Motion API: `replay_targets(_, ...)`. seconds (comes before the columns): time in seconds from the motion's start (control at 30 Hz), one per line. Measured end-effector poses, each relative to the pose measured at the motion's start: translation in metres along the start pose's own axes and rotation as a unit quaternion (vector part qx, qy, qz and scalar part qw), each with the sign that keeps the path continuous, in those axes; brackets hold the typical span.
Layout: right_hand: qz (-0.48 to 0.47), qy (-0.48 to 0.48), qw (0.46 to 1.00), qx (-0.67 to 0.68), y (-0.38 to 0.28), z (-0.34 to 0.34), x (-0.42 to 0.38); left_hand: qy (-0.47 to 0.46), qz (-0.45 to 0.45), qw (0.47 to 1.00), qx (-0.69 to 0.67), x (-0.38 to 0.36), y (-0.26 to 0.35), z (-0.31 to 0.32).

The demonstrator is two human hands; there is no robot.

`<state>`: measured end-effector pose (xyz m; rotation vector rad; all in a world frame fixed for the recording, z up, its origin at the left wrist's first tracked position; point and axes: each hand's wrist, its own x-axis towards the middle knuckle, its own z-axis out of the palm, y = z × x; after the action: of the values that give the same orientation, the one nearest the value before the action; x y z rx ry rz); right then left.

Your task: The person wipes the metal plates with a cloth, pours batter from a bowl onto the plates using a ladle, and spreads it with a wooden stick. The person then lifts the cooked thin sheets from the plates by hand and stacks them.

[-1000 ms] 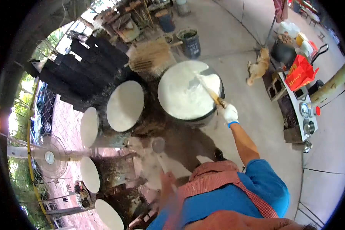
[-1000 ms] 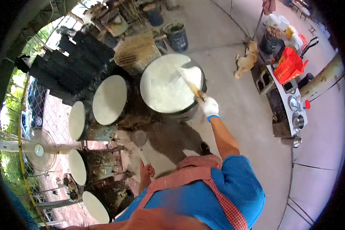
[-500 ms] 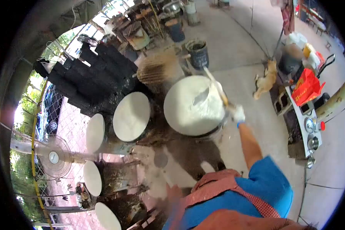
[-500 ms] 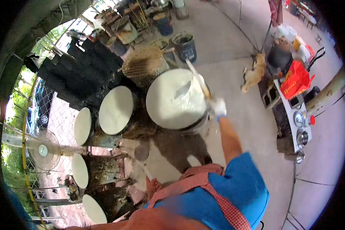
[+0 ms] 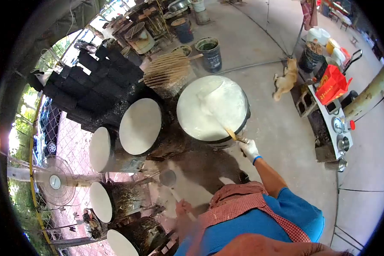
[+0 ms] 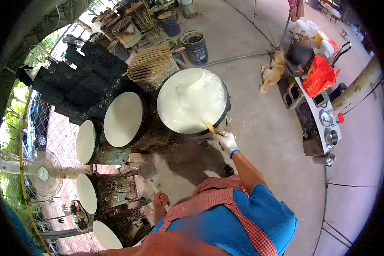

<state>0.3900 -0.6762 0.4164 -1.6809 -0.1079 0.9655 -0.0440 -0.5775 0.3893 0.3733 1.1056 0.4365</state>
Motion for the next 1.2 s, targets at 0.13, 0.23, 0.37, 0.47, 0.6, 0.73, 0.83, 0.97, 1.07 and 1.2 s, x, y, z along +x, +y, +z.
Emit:
replay_targets(0.13,-0.068,0.105,0.984,-0.125,-0.033,-0.048,0.037,-0.030,-0.013,0.999,0.001,-0.022,0.018,0.035)
replay_targets(0.23,-0.270,0.189,0.887,-0.324,-0.038,-0.068,0.108,0.016,-0.030,0.997,-0.070,-0.006,0.018,0.037)
replay_targets(0.37,-0.317,0.064,0.770,-0.550,-0.054,-0.042,0.085,-0.008,-0.065,0.981,-0.182,0.005,0.035,0.053)
replay_targets(0.47,-0.282,0.016,0.746,-0.603,-0.068,-0.064,0.054,-0.186,0.031,0.981,-0.035,0.049,0.043,0.054)
replay_targets(0.6,-0.287,0.140,0.752,-0.577,-0.024,-0.075,0.069,-0.216,-0.145,0.945,-0.199,0.102,0.079,0.098)
replay_targets(0.73,-0.284,0.105,0.721,-0.623,-0.026,-0.075,0.033,-0.117,0.015,0.992,-0.049,0.097,0.090,0.194)
replay_targets(0.83,-0.211,0.186,0.757,-0.590,-0.002,-0.090,0.030,-0.098,0.044,0.994,-0.025,0.087,0.081,0.252)
replay_targets(0.97,-0.273,0.141,0.713,-0.630,0.105,-0.069,0.031,-0.132,-0.016,0.990,-0.049,0.103,0.048,0.287)
replay_targets(1.07,-0.208,0.153,0.806,-0.533,0.078,-0.017,-0.008,-0.099,-0.060,0.993,-0.023,0.102,0.036,0.293)
replay_targets(1.2,-0.294,0.165,0.822,-0.459,0.011,-0.004,-0.088,-0.118,-0.027,0.993,-0.016,0.023,0.056,0.219)
